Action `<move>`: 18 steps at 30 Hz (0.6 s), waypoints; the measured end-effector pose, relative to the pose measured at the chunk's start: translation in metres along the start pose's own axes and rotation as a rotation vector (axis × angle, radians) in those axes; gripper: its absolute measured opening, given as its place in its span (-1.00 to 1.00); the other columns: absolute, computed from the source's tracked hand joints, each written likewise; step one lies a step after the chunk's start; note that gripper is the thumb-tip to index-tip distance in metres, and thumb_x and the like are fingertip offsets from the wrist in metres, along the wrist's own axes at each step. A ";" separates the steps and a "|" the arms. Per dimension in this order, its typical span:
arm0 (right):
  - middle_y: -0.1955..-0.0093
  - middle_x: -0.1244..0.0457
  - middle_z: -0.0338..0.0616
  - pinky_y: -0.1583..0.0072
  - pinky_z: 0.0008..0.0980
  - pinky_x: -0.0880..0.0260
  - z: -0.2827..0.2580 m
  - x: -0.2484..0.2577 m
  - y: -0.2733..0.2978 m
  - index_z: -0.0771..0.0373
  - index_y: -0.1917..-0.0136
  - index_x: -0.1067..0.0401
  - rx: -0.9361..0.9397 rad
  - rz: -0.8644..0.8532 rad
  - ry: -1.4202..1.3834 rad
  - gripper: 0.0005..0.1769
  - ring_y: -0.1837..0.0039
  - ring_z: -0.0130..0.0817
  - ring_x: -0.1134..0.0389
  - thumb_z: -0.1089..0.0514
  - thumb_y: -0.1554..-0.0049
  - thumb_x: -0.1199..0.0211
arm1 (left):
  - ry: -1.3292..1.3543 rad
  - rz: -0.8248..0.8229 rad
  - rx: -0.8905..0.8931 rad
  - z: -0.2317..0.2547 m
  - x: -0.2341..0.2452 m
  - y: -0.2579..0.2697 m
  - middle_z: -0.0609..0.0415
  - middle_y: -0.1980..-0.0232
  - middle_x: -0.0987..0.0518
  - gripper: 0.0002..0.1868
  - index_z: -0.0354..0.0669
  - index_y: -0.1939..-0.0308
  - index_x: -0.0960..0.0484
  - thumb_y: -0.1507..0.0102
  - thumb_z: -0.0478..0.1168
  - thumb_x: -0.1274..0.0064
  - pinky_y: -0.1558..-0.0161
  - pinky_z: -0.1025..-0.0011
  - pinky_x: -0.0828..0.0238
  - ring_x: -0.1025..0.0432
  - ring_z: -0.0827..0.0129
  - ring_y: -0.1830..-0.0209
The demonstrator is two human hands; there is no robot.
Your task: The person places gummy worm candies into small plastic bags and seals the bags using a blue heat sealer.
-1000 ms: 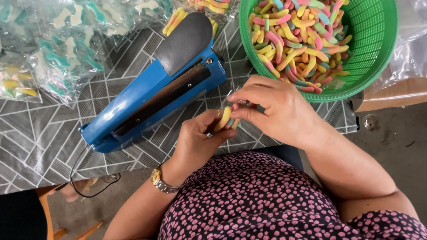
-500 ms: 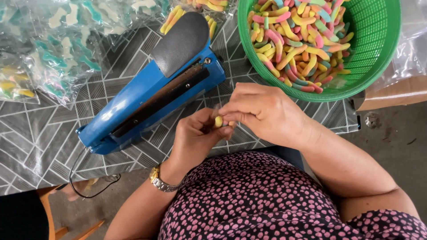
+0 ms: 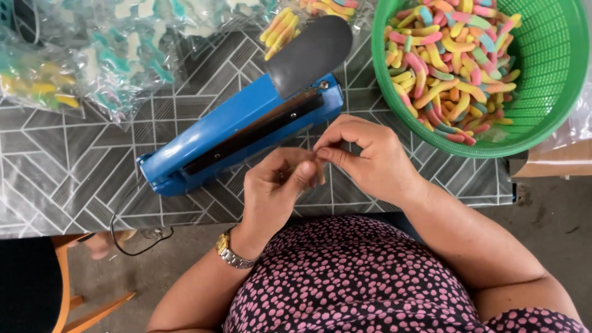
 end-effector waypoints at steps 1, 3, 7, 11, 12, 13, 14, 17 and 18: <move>0.19 -0.39 -0.08 -0.08 -0.30 -0.48 -0.004 -0.004 -0.002 0.32 0.06 -0.59 0.032 -0.013 0.010 -0.97 0.13 -0.33 -0.43 0.36 -0.19 -0.36 | -0.035 0.042 -0.006 0.002 0.003 0.001 0.04 0.47 -0.69 -0.88 -0.12 0.16 -0.78 -0.34 -0.21 -0.18 0.29 0.55 -0.54 -0.59 0.49 0.42; 0.19 -0.40 -0.10 -0.07 -0.31 -0.48 -0.007 -0.012 -0.002 0.31 0.06 -0.59 0.013 -0.025 -0.019 -0.96 0.12 -0.35 -0.43 0.35 -0.21 -0.33 | -0.038 0.076 -0.027 0.005 0.013 0.002 0.04 0.41 -0.72 -0.87 -0.13 0.16 -0.80 -0.33 -0.21 -0.19 0.24 0.52 -0.56 -0.61 0.47 0.36; 0.24 -0.41 -0.11 -0.04 -0.32 -0.48 0.008 -0.024 0.003 0.31 0.05 -0.58 -0.036 -0.027 -0.004 -0.92 0.14 -0.38 -0.43 0.32 -0.26 -0.27 | -0.127 0.114 -0.045 0.013 0.019 0.015 -0.05 0.37 -0.75 -0.76 -0.19 0.11 -0.80 -0.39 -0.17 -0.06 0.16 0.43 -0.60 -0.67 0.31 0.29; 0.30 -0.40 -0.13 -0.01 -0.35 -0.46 0.012 -0.037 -0.001 0.32 0.04 -0.55 -0.033 -0.008 -0.043 -0.97 0.20 -0.41 -0.39 0.33 -0.23 -0.31 | -0.123 0.144 -0.060 0.012 0.027 0.021 -0.05 0.42 -0.72 -0.71 -0.24 0.12 -0.77 -0.45 -0.19 0.05 0.16 0.39 -0.59 -0.63 0.35 0.32; 0.27 -0.42 -0.12 -0.02 -0.40 -0.46 0.013 -0.040 -0.003 0.32 -0.01 -0.50 -0.069 -0.006 -0.062 -0.95 0.19 -0.45 -0.39 0.33 -0.24 -0.29 | -0.016 0.102 -0.031 0.007 0.030 0.021 -0.05 0.42 -0.71 -0.70 -0.27 0.07 -0.75 -0.44 -0.16 0.05 0.14 0.38 -0.60 -0.62 0.37 0.32; 0.24 -0.43 -0.11 -0.03 -0.45 -0.46 0.015 -0.043 -0.004 0.33 -0.05 -0.45 -0.105 -0.005 -0.081 -0.91 0.18 -0.49 -0.39 0.33 -0.25 -0.27 | 0.092 0.059 -0.003 0.001 0.033 0.022 -0.04 0.41 -0.70 -0.68 -0.30 0.03 -0.72 -0.44 -0.13 0.05 0.12 0.38 -0.61 -0.60 0.38 0.31; 0.24 -0.43 -0.11 -0.03 -0.45 -0.46 0.018 -0.045 -0.006 0.33 -0.05 -0.45 -0.104 -0.010 -0.081 -0.91 0.18 -0.49 -0.39 0.33 -0.25 -0.27 | 0.093 0.063 -0.004 -0.007 0.035 0.022 -0.04 0.41 -0.70 -0.68 -0.30 0.03 -0.72 -0.44 -0.13 0.05 0.12 0.38 -0.61 -0.60 0.38 0.31; 0.18 -0.44 -0.05 -0.07 -0.42 -0.48 0.025 -0.054 -0.011 0.36 -0.12 -0.31 -0.120 -0.026 -0.133 -0.83 0.13 -0.45 -0.43 0.36 -0.27 -0.22 | 0.140 -0.003 0.066 -0.023 0.035 0.021 -0.05 0.44 -0.60 -0.75 -0.35 0.21 -0.67 -0.18 -0.24 -0.37 0.27 0.39 -0.55 -0.51 0.38 0.36; 0.16 -0.44 -0.06 -0.08 -0.42 -0.48 0.023 -0.057 -0.013 0.36 -0.15 -0.27 -0.114 -0.014 -0.127 -0.80 0.11 -0.44 -0.43 0.36 -0.28 -0.20 | 0.175 0.010 0.127 -0.022 0.034 0.021 -0.09 0.46 -0.61 -0.76 -0.38 0.27 -0.66 -0.20 -0.24 -0.34 0.32 0.41 -0.55 -0.52 0.36 0.39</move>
Point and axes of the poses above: each hand's wrist, its own y-axis away from the middle knuckle, its own x-axis out of the back of the hand, z = x × y, the point moved 4 cm from there along -y, towards the middle knuckle
